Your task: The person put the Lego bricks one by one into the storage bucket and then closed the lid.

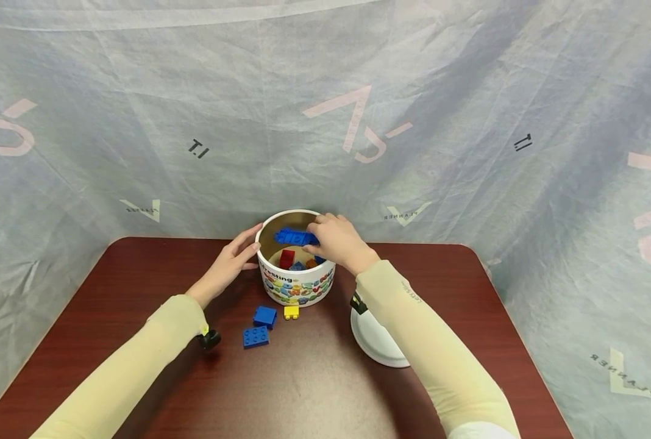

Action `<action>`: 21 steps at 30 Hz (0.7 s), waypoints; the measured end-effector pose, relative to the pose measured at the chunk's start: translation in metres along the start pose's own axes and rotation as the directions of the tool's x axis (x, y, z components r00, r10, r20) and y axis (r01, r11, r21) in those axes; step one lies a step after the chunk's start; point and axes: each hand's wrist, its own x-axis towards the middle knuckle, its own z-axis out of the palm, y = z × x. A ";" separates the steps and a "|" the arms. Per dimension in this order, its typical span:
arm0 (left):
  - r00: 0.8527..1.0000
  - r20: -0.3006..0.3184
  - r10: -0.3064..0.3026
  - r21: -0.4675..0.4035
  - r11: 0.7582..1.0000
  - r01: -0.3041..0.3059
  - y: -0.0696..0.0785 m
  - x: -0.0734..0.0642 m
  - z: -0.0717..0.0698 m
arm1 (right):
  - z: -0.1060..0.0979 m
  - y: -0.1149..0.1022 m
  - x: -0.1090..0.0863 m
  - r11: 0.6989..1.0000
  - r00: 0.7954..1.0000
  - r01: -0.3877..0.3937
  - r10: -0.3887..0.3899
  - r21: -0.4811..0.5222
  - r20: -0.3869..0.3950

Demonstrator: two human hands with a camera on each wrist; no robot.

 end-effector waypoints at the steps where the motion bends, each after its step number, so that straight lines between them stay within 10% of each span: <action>1: 1.000 0.000 0.001 -0.001 1.000 -0.001 0.000 0.000 0.000 | 0.001 -0.001 0.001 1.000 1.000 0.003 -0.003 -0.013 0.002; 21: 1.000 -0.011 -0.013 -0.004 1.000 0.013 0.001 0.000 0.001 | 0.018 -0.004 0.011 0.985 0.999 -0.031 0.033 -0.168 0.010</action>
